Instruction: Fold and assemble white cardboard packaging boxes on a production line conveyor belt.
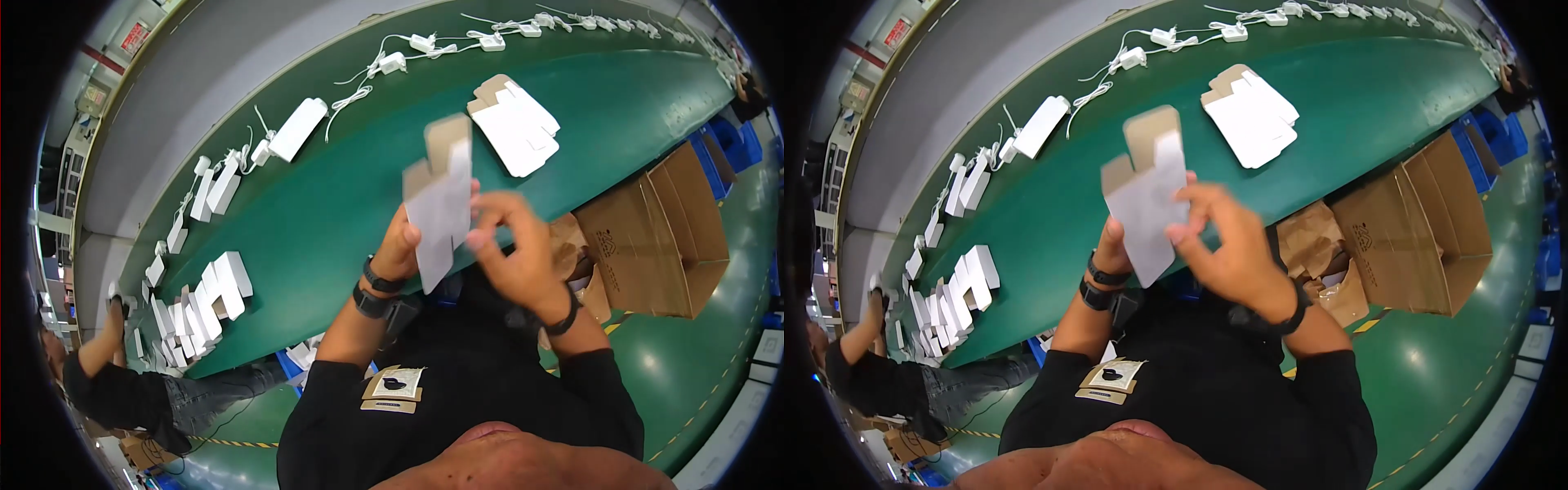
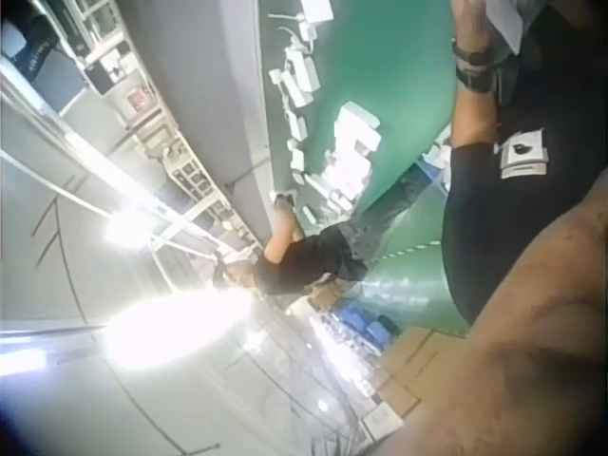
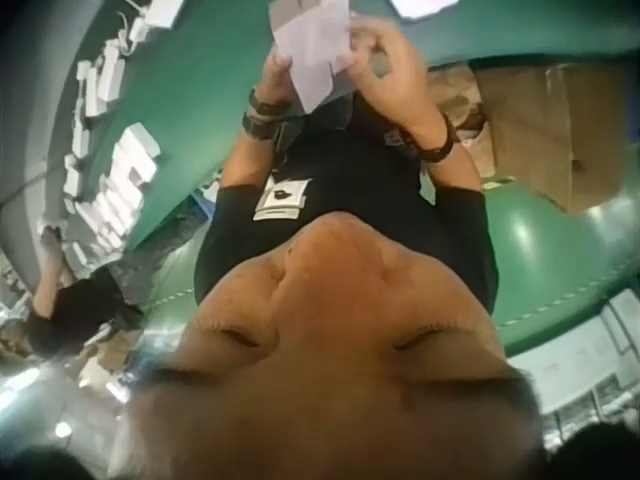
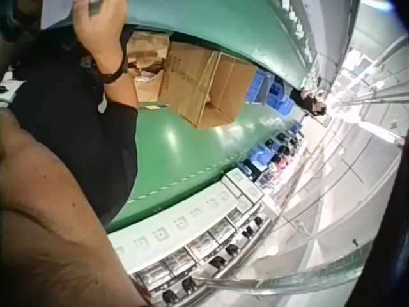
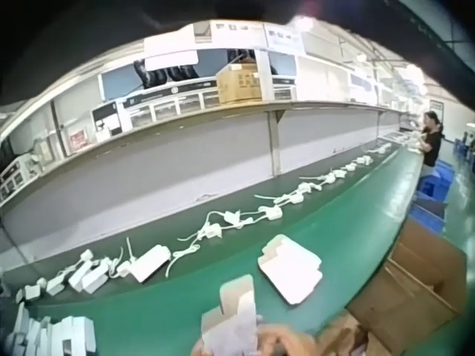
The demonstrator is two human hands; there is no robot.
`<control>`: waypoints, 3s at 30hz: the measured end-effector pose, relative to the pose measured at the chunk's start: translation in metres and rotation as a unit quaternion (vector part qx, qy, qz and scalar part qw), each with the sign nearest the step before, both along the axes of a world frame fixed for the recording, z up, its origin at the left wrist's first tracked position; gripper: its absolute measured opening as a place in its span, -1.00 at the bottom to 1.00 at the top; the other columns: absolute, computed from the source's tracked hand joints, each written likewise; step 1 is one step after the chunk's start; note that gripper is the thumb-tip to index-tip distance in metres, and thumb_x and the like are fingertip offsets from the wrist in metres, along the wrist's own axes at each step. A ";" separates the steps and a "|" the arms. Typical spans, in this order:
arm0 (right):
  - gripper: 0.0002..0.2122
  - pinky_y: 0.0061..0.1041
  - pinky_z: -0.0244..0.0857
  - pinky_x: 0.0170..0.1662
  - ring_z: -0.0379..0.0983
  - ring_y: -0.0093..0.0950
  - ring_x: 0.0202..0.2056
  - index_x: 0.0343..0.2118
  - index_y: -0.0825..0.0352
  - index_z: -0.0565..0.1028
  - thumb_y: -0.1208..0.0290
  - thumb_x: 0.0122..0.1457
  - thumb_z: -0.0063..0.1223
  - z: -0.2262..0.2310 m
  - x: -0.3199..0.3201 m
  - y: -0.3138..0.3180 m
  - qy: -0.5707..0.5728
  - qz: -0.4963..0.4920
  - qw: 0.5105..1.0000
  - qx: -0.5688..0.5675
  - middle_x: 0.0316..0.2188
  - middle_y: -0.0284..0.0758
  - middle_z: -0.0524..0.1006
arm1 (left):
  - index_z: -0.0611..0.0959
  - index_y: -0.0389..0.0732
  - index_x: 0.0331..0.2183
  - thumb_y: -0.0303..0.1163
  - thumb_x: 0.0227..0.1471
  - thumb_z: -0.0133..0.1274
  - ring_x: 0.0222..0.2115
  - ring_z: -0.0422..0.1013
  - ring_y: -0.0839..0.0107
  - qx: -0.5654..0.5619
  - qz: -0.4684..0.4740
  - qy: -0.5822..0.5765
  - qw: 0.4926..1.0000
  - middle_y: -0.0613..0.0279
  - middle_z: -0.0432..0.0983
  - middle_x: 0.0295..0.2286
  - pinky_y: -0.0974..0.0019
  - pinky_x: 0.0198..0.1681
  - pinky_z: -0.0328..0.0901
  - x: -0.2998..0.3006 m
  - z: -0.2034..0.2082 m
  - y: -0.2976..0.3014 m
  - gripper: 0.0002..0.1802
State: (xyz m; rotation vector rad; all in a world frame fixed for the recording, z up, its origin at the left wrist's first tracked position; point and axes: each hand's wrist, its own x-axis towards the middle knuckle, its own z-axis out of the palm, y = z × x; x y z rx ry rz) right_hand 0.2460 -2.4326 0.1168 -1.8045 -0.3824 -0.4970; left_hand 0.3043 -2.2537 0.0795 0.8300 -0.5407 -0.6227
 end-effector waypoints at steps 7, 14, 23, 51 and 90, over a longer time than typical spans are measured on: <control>-0.71 -0.64 0.28 -0.37 0.38 -0.64 -0.49 -0.21 0.37 0.43 0.42 0.07 0.29 0.048 0.025 -0.017 0.297 0.284 0.879 -0.242 -0.48 -0.35 0.45 | 0.08 -0.23 0.28 -0.12 0.04 0.24 0.13 0.27 0.30 0.138 0.038 -0.058 0.988 0.03 0.30 0.11 0.20 0.19 0.16 -0.048 0.004 0.054 -0.03; -0.73 -0.48 0.44 -0.13 0.54 -0.47 -0.23 -0.12 0.40 0.49 0.50 0.11 0.22 0.002 0.007 0.049 0.166 0.211 0.950 0.158 -0.11 -0.20 0.52 | 0.09 -0.13 0.27 -0.27 0.18 0.08 0.05 0.31 0.36 0.134 0.240 -0.035 0.961 0.09 0.37 0.01 0.26 0.12 0.19 -0.077 0.012 0.079 -0.25; -0.73 -0.39 0.32 0.05 0.45 -0.31 0.01 -0.08 0.45 0.47 0.49 0.17 0.12 -0.013 0.022 0.091 0.201 0.283 0.916 0.199 0.02 -0.09 0.46 | 0.16 -0.09 0.15 -0.27 0.26 -0.03 -0.11 0.41 0.39 0.112 0.228 -0.057 0.965 0.07 0.41 -0.08 0.30 -0.05 0.33 -0.075 0.013 0.110 -0.48; -0.87 -0.35 0.42 -0.03 0.55 -0.29 -0.09 -0.30 0.37 0.64 0.56 0.07 0.18 -0.012 -0.015 -0.023 0.106 0.164 0.970 0.141 -0.20 -0.18 0.61 | 0.11 -0.18 0.22 -0.44 0.22 0.02 -0.02 0.37 0.26 0.250 0.184 -0.253 0.916 -0.08 0.34 0.02 0.23 0.01 0.30 -0.079 0.015 0.026 -0.36; -0.73 -0.32 0.46 -0.12 0.58 -0.15 -0.17 -0.09 0.47 0.53 0.67 0.11 0.04 0.000 0.038 -0.042 -0.115 -0.114 0.969 -0.186 -0.17 -0.08 0.60 | -0.06 -0.20 0.32 0.15 0.02 0.19 0.21 0.17 0.09 0.157 0.250 -0.016 0.955 -0.05 0.11 0.22 0.08 0.21 0.16 0.008 0.031 -0.058 0.13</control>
